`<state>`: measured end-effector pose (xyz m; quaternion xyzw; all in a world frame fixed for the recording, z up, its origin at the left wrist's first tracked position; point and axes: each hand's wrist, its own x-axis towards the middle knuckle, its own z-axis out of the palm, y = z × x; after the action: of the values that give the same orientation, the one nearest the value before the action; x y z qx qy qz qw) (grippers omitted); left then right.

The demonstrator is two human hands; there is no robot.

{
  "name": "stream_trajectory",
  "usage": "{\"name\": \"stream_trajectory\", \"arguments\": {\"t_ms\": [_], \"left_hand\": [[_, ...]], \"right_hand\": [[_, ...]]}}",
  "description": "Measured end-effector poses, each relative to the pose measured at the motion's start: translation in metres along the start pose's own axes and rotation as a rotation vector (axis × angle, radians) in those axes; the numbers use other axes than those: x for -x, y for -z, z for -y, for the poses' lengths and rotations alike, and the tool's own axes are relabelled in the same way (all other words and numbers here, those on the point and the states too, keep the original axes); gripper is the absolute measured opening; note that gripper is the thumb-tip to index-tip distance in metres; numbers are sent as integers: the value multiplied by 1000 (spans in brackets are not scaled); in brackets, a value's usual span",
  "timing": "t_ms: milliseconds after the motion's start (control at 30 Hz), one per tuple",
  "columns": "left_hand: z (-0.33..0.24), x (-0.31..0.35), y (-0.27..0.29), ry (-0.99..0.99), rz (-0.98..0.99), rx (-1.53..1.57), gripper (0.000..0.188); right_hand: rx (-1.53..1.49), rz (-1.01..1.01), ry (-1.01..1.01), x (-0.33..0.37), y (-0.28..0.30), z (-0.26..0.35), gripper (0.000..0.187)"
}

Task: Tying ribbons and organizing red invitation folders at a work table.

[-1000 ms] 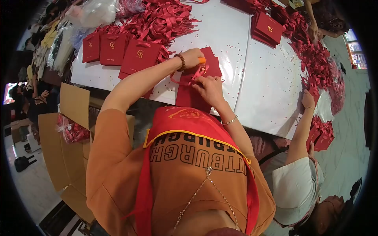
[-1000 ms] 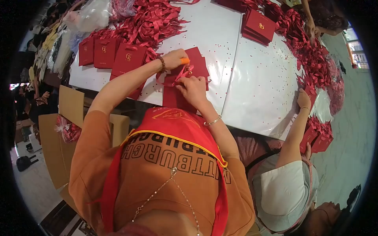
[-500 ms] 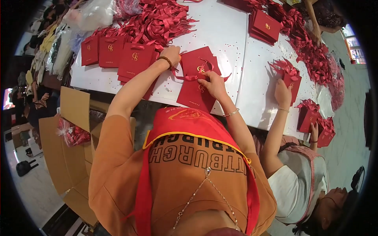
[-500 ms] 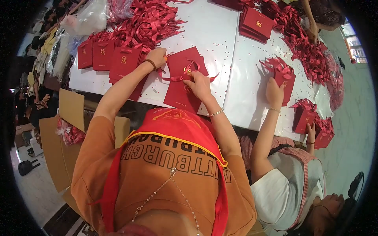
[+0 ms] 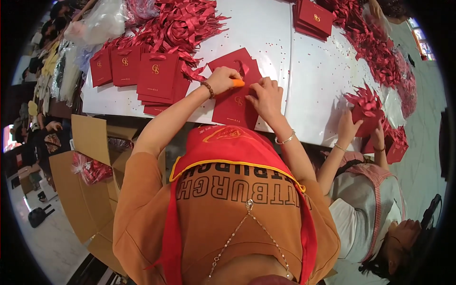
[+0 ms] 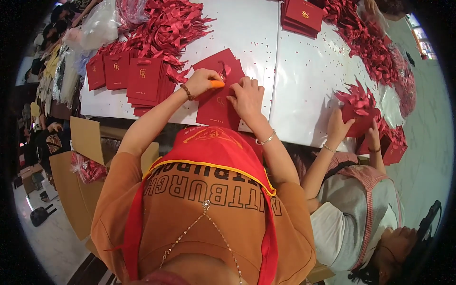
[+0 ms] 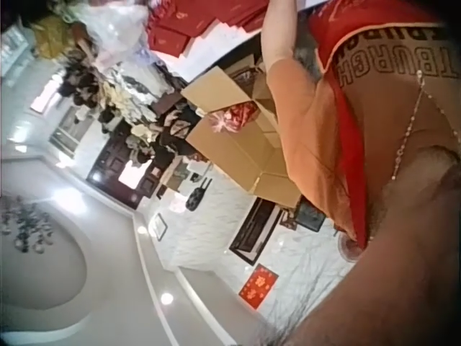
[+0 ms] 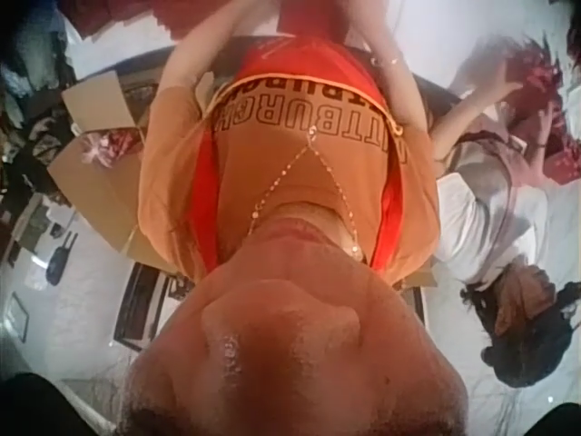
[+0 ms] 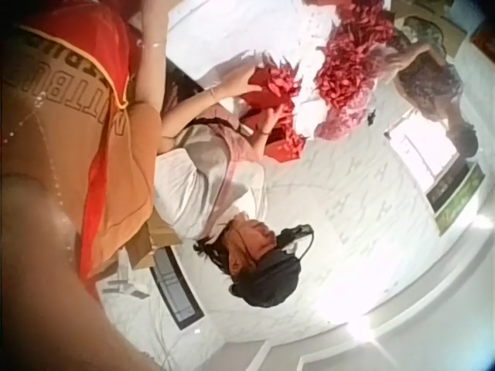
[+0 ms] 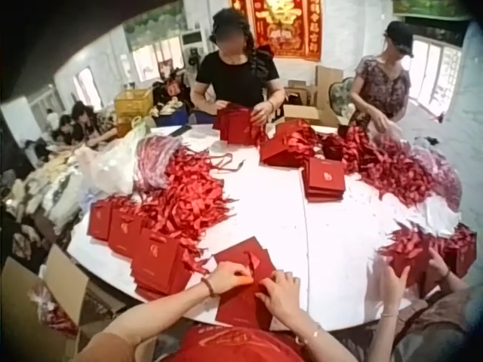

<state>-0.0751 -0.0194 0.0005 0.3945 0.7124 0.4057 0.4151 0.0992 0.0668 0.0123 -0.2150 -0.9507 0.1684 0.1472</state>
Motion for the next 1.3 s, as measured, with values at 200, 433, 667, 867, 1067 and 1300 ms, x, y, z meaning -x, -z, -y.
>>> {"name": "stream_trajectory", "arguments": {"t_ms": [200, 433, 667, 867, 1067, 1300], "left_hand": [[2, -2, -9, 11, -70, 142, 13], [-6, 14, -27, 55, -8, 218, 21], [-2, 25, -57, -381, -231, -425, 14], [-5, 27, -59, -391, -232, -528, 9], [0, 25, -64, -513, -282, -680, 7], [9, 23, -66, -540, -305, -591, 8]], "right_hand": [[-440, 113, -276, 11, -6, -19, 30], [-652, 203, -462, 9, -11, -33, 31], [-716, 236, -523, 8, 1, -28, 30], [-705, 236, -490, 7, -2, -29, 28], [-716, 252, -495, 6, 0, -29, 24], [-843, 242, -489, 8, -8, -34, 20]]}}
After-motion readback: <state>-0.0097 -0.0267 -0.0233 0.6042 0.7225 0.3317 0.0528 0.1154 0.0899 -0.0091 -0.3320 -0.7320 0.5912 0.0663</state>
